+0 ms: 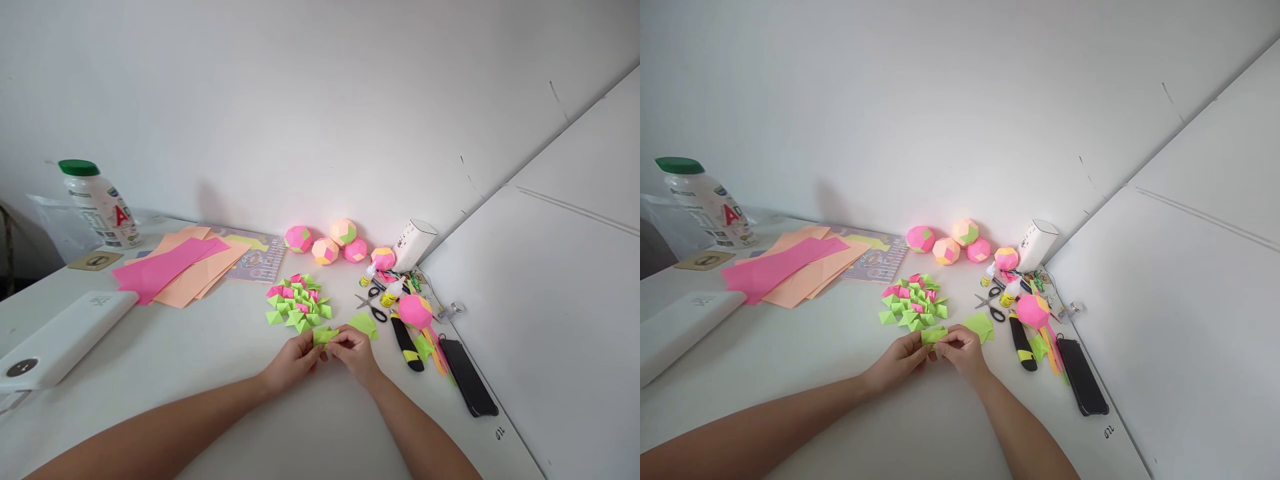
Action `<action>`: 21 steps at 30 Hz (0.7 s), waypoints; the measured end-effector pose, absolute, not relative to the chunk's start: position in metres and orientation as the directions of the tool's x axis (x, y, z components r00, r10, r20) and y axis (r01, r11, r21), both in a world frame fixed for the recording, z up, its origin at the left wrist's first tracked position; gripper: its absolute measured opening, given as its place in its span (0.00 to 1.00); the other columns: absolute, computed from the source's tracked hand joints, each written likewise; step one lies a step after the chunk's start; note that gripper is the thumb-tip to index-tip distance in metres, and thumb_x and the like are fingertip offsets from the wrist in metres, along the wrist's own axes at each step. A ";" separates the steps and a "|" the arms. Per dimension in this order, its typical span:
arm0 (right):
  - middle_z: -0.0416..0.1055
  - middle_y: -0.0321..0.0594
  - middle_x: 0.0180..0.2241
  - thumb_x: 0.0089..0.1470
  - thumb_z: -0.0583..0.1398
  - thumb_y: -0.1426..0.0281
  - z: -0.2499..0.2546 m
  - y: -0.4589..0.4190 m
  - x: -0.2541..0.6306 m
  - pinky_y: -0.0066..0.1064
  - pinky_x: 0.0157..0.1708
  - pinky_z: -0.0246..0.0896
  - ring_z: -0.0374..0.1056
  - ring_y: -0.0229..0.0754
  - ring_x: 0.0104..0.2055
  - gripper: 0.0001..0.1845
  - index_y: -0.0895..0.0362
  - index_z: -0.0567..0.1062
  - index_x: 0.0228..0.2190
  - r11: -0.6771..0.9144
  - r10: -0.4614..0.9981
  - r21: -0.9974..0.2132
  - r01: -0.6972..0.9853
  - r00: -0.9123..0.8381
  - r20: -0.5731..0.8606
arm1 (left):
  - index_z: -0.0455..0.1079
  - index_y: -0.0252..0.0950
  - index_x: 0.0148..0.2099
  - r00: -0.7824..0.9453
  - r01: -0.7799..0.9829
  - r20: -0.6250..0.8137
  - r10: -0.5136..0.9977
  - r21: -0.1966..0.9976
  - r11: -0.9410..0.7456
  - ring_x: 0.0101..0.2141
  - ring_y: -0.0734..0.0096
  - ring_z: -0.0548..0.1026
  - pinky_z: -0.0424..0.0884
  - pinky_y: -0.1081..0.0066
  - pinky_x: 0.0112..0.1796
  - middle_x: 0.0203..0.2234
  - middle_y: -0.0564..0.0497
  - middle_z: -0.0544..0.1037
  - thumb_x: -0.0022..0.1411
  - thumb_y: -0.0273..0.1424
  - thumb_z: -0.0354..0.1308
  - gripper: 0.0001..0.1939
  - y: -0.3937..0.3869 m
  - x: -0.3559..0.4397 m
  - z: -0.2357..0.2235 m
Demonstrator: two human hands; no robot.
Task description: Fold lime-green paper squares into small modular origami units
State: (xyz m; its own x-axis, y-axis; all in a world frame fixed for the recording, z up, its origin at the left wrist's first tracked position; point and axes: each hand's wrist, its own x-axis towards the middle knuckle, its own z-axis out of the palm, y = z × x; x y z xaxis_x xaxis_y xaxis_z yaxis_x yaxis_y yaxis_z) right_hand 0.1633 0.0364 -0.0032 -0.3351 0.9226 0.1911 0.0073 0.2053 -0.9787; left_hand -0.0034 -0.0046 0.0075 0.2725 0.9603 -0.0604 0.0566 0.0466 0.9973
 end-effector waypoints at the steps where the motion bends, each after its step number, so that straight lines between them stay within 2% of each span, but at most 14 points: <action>1: 0.64 0.35 0.26 0.40 0.67 0.69 -0.003 0.036 0.163 0.26 0.18 0.60 0.63 0.33 0.20 0.06 0.57 0.75 0.20 0.213 0.920 -0.977 0.004 -0.337 0.199 | 0.65 0.35 0.31 0.271 0.062 -0.059 0.961 0.997 0.044 0.21 0.75 0.66 0.61 0.75 0.23 0.24 0.53 0.73 0.58 0.40 0.51 0.13 -0.004 -0.003 0.007; 10: 0.63 0.33 0.21 0.44 0.65 0.71 -0.001 0.035 0.162 0.25 0.18 0.60 0.63 0.33 0.19 0.07 0.58 0.74 0.19 0.239 0.917 -0.971 0.002 -0.328 0.226 | 0.65 0.34 0.33 0.296 0.047 -0.054 0.954 0.998 0.042 0.22 0.75 0.67 0.62 0.75 0.24 0.27 0.51 0.74 0.57 0.39 0.52 0.12 -0.003 -0.003 0.007; 21: 0.64 0.32 0.20 0.44 0.64 0.71 -0.003 0.034 0.162 0.24 0.17 0.58 0.61 0.32 0.18 0.07 0.58 0.73 0.19 0.267 0.918 -0.963 0.029 -0.313 0.245 | 0.65 0.34 0.32 0.296 0.107 -0.080 0.952 0.993 0.050 0.20 0.77 0.65 0.60 0.76 0.22 0.25 0.52 0.74 0.58 0.38 0.50 0.12 -0.003 -0.003 0.006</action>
